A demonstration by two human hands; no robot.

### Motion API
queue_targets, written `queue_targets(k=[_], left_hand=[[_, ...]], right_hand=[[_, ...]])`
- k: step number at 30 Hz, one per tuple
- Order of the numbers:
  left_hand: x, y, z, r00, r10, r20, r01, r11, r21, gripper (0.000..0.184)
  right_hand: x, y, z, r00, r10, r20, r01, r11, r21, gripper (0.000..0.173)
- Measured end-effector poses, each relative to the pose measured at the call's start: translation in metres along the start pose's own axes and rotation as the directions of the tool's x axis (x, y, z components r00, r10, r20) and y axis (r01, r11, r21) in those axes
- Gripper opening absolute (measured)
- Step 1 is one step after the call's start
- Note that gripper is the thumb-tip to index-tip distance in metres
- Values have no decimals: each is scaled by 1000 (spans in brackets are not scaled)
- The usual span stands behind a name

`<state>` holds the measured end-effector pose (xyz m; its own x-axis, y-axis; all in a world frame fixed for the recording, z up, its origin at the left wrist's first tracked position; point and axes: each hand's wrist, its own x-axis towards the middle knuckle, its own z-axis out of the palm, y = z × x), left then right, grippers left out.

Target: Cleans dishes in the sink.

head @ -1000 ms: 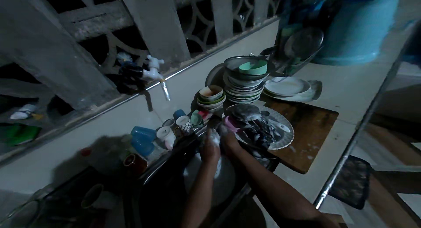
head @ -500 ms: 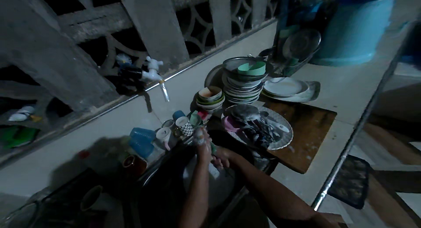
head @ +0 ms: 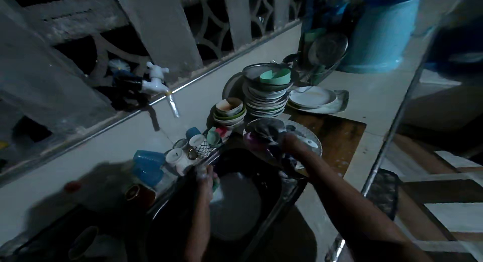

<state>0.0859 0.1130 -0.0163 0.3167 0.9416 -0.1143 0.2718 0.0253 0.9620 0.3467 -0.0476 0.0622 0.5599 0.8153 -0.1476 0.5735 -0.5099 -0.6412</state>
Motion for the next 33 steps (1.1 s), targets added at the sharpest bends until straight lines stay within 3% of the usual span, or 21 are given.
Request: queue_targets(k=[2,4,6,9,12,13,15,16,18,19,22,23,25,28,30,32,33], left_hand=[[3,-48,-15,998,-23,61,1,943,332,37],[-11,-73,-23,990,-84,113,-5,782,623,43],[-43,-60,-27,941,-248,229,6,690,723,45],[-51,-90,-21,901,-212,379,-223,524,822,45],[-55,-102,-14,863,-270,428,-263,484,835,46],[-60,-103,-13,860,-238,451,-297,485,823,46],[-72,-99,-11,850,-179,495,-291,625,725,43],[-79,-87,-9,834,-232,500,-211,704,678,42],[-88,-92,-11,839,-266,475,-85,798,597,41],[-91,-91,-10,823,-283,492,-128,753,646,40],[-92,-59,0,696,-490,525,-366,387,846,45],[-91,-64,-3,680,-521,516,-380,350,856,44],[-89,-71,-13,684,-525,507,-330,397,857,45],[-102,-64,-26,783,-454,426,-83,601,795,45],[-102,-81,-36,820,-327,470,-151,669,728,41],[-93,-118,-41,849,-155,506,-268,699,663,42],[-93,-109,-40,850,-212,483,-202,715,669,44]], right_hand=[[20,23,-15,989,114,-91,-118,992,-37,39],[37,42,-16,977,163,-135,-167,986,-19,40],[48,48,-8,976,173,-132,-182,982,-57,41],[39,24,7,978,146,-150,-173,968,-182,41],[11,-19,46,969,-127,-211,92,981,-170,44],[2,-33,69,963,-236,-131,214,963,-163,42],[-13,-48,120,917,-340,206,371,919,-133,35],[-17,-51,144,878,-264,400,351,922,-164,34],[-25,-42,184,806,-85,586,298,913,-277,39],[-30,-29,200,791,-71,608,310,903,-298,41],[-46,-14,225,794,-3,608,229,928,-294,51],[-50,-18,230,775,28,631,214,928,-304,53],[-54,-21,236,736,40,676,231,924,-306,51],[-78,-40,213,741,73,667,153,950,-273,44],[-107,-65,168,726,47,686,154,961,-228,43],[-106,-61,158,701,-77,709,277,946,-171,41],[-102,-56,162,720,-147,678,293,950,-106,40]])
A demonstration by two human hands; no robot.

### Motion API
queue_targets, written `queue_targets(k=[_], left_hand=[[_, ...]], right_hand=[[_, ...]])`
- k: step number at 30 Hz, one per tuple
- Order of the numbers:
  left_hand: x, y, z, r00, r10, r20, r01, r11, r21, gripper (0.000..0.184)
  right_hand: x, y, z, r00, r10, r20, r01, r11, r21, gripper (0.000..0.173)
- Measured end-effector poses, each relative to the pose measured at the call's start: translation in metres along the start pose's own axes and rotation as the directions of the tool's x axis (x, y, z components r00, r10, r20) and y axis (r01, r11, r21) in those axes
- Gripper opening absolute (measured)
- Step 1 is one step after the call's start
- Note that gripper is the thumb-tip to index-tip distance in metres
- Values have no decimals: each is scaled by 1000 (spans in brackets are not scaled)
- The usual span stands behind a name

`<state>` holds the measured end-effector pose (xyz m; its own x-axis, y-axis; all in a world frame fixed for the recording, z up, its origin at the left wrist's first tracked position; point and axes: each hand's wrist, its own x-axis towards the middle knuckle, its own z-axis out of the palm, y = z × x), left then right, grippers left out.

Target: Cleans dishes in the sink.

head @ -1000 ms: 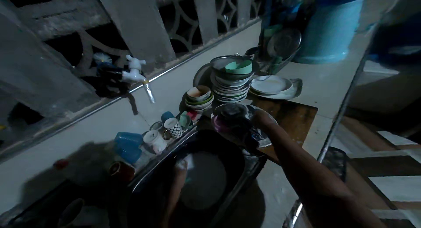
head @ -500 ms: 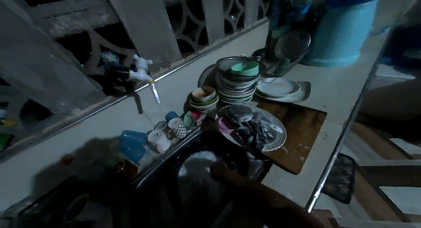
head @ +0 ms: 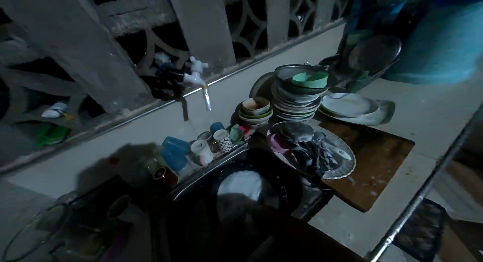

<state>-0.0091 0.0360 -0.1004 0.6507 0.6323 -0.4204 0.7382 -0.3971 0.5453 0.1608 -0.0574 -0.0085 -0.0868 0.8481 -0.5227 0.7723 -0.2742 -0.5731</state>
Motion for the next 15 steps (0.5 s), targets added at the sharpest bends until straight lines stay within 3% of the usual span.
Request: queue_targets(k=[2,3,6,8,9,11,12,15], left_hand=[[-2,32,-28,987,-126,95,137,983,-124,45],[4,31,-37,991,-106,79,121,966,-227,45],[15,18,-49,970,-184,-158,84,865,-494,45],[11,44,-55,890,-326,-318,1,698,-716,40],[17,48,-51,869,-361,-337,-88,559,-825,43],[40,52,-44,860,-328,-390,-272,352,-896,48],[47,67,-48,821,-372,-432,-316,333,-888,47],[57,105,-70,618,-443,-649,-344,589,-731,46]], right_hand=[[12,10,-1,989,-75,-124,78,997,19,38],[17,12,-8,995,-18,-95,11,998,-68,36],[39,3,-36,982,183,52,-156,931,-329,36],[21,-19,-49,974,225,-20,-219,921,-322,34],[13,-27,-51,975,210,-73,-222,934,-279,35],[7,-34,-46,980,109,-164,-132,982,-138,39],[5,-36,-41,979,65,-194,-80,994,-72,44],[5,-47,-26,966,63,-252,-60,998,21,46]])
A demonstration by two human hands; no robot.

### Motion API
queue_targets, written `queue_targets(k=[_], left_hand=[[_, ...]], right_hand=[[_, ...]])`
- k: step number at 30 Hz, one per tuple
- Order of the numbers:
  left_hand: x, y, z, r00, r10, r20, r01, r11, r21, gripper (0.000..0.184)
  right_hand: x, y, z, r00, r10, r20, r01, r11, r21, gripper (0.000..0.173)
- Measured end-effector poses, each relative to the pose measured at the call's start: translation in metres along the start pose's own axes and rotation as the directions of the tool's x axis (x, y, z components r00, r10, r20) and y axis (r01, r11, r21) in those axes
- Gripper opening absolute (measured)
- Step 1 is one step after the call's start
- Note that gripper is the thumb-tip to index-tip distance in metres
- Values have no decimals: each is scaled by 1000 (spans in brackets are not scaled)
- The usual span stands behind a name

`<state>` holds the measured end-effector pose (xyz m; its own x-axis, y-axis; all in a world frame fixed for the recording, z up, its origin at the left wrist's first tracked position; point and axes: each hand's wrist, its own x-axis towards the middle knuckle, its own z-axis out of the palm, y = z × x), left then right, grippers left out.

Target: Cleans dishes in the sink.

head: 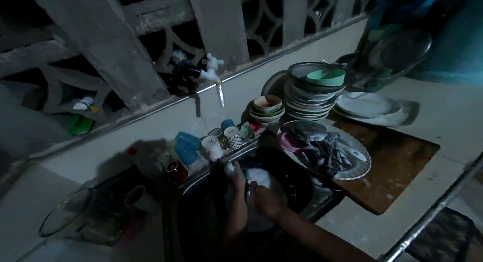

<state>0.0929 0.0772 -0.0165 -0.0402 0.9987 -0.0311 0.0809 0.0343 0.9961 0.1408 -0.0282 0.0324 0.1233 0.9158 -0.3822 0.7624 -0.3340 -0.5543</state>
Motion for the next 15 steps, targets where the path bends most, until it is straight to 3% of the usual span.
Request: queue_targets(k=[4,6,10,13,15], left_hand=[[26,13,8,955,297,-21,-289,941,175,46],[35,25,-3,923,377,74,-381,869,317,42],[37,38,-11,865,395,310,-500,735,459,46],[20,48,1,886,281,368,-435,778,453,43],[22,46,3,911,279,304,-391,817,424,39]], right_hand=[[-6,-2,-11,999,-16,-48,15,1000,-19,38],[-12,5,-22,997,-60,-58,60,998,7,36],[-11,19,-39,989,-109,-103,120,986,116,35],[-7,10,-44,989,-111,-94,114,993,30,37],[-7,4,-40,992,-104,-72,102,994,-35,37]])
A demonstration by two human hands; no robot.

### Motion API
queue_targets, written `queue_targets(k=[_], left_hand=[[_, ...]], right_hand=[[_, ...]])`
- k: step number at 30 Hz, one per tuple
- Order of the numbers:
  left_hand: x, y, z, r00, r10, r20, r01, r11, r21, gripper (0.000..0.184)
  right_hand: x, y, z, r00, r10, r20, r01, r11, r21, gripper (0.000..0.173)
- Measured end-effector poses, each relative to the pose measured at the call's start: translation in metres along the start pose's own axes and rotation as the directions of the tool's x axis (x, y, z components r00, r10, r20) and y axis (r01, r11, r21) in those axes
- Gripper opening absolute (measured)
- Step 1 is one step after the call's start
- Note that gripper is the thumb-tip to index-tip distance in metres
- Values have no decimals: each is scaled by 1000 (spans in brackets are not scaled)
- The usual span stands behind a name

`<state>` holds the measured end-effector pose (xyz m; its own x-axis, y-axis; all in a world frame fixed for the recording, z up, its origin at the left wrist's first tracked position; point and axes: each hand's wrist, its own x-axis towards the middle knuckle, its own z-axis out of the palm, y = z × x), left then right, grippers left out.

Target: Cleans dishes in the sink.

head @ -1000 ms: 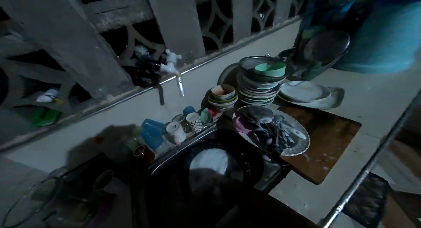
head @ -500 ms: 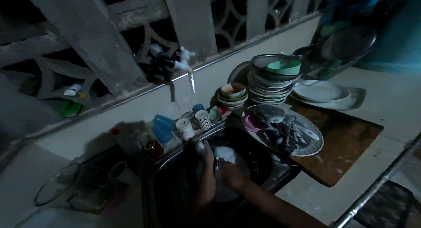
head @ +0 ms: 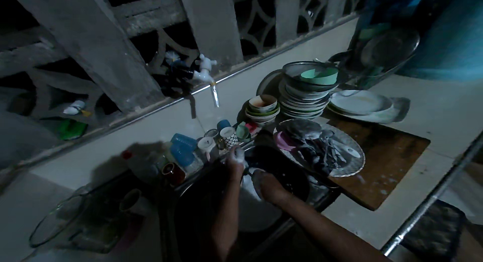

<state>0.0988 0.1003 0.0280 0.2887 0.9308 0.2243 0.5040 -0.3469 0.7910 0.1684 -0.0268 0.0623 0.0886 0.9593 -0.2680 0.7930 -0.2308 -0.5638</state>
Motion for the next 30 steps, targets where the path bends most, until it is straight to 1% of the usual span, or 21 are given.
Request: queue_targets(k=[2,5,7,9,10,11,13,14,15,16,17,18,19,20,21,22,23,24,27,28,30], left_hand=[[6,-11,0,995,5,-100,-8,1000,-26,38],[17,-27,-7,987,45,-151,-43,999,20,40],[12,-21,-5,991,78,-107,-71,995,69,41],[4,-6,-3,999,53,1,-53,998,42,42],[3,-5,-3,999,37,9,-37,999,30,41],[4,-9,-2,999,25,-27,-24,1000,9,39],[12,-26,0,986,0,-168,-24,989,-143,37],[18,-37,1,969,-50,-243,-25,955,-296,37],[23,-47,3,950,-117,-289,-40,874,-484,36],[25,-49,6,938,-192,-290,-46,758,-651,31],[22,-46,9,941,-245,-232,-34,616,-787,25],[13,-38,10,959,-264,-107,19,432,-901,24],[4,-28,13,962,-272,32,102,245,-964,28],[-4,-20,17,952,-253,171,192,61,-980,37],[-10,-17,21,946,-167,277,265,-92,-960,45],[-14,-18,24,938,-66,341,321,-210,-924,48],[-15,-18,24,925,-16,380,362,-268,-893,51],[-16,-16,22,918,6,397,383,-272,-883,52],[-5,-19,11,916,85,392,400,-235,-886,49],[1,-17,5,918,98,385,397,-192,-897,54],[11,-10,-9,908,121,401,406,-23,-913,56]], right_hand=[[-2,-3,4,999,45,14,-45,999,5,38],[-4,-3,3,998,61,19,-61,998,6,37],[-1,-1,3,1000,27,-7,-27,1000,15,36],[2,-4,1,1000,30,9,-30,1000,3,36],[3,-6,1,999,37,24,-37,999,-5,37],[2,-5,1,999,41,29,-41,999,-8,36],[-2,-1,2,999,32,9,-32,999,8,36],[-3,3,3,1000,21,-12,-21,999,33,36],[-2,7,3,1000,6,-29,-4,998,62,35],[0,11,3,999,-8,-39,12,995,100,34],[4,14,3,998,-21,-52,29,986,162,32],[8,17,5,998,-26,-65,43,963,265,29],[13,21,10,997,-27,-71,56,893,446,25],[18,27,18,998,-25,-61,60,747,662,23],[22,32,24,999,-39,-17,36,575,817,24],[23,37,26,998,-63,19,11,451,893,24],[23,43,26,994,-91,53,-13,391,920,23],[22,48,25,990,-114,79,-32,369,929,23],[16,63,20,974,-165,152,-82,369,926,22],[13,69,19,969,-182,170,-90,380,920,22],[8,79,16,967,-189,168,-74,424,902,21]])
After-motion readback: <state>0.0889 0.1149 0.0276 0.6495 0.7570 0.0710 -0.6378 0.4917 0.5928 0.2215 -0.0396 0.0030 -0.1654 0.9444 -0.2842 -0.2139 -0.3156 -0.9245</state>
